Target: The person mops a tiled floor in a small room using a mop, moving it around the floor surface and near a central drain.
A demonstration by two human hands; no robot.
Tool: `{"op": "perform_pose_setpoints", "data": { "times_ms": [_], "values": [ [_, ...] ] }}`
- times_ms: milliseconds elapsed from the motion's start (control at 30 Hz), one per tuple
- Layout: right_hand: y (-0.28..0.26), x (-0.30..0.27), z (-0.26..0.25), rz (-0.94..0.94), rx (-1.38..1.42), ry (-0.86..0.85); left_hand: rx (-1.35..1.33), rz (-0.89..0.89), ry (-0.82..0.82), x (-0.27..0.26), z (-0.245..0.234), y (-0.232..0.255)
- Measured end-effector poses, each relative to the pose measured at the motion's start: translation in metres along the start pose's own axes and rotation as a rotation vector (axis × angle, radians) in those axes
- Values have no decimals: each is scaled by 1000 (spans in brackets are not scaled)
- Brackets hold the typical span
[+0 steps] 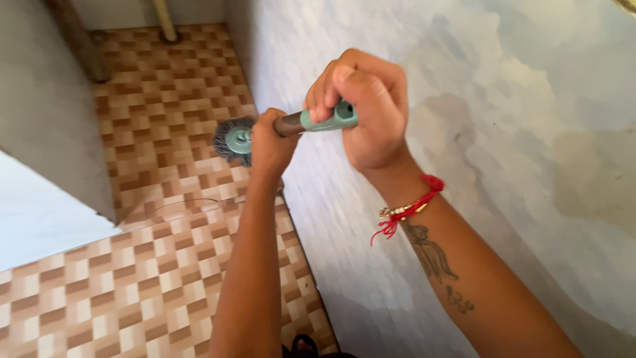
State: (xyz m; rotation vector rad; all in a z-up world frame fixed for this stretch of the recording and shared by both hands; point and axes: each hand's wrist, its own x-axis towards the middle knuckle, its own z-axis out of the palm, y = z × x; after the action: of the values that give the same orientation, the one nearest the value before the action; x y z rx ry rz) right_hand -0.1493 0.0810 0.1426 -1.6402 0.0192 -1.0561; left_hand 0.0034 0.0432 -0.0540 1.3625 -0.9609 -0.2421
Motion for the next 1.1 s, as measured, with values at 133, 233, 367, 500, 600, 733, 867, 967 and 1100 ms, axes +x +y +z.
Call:
{"op": "perform_pose_setpoints", "data": {
  "times_ms": [133,233,367,500,600,733,867,967,1100],
  "values": [
    [-11,14,6,-30,-55,-100,21,-104,-40,5,-13,12],
    [-4,19,12,-56,-59,-136,-5,-56,-25,15,-16,3],
    [19,33,9,-61,-31,-103,-66,-60,-100,35,-18,-15],
    [50,51,-2,-52,-36,-78,30,-129,-121,68,-8,-40],
    [79,61,-10,-49,-55,-46,-82,-100,-91,88,5,-65],
    [102,65,-22,-46,-58,-25,-13,-59,-90,100,13,-82],
    [104,60,-38,-77,-75,-52,13,-134,-103,99,24,-78],
    [91,43,-50,-48,-71,-78,66,-153,-84,78,34,-65],
    [65,42,-73,-56,-36,-81,175,-95,32,65,55,-37]
  ]
}}
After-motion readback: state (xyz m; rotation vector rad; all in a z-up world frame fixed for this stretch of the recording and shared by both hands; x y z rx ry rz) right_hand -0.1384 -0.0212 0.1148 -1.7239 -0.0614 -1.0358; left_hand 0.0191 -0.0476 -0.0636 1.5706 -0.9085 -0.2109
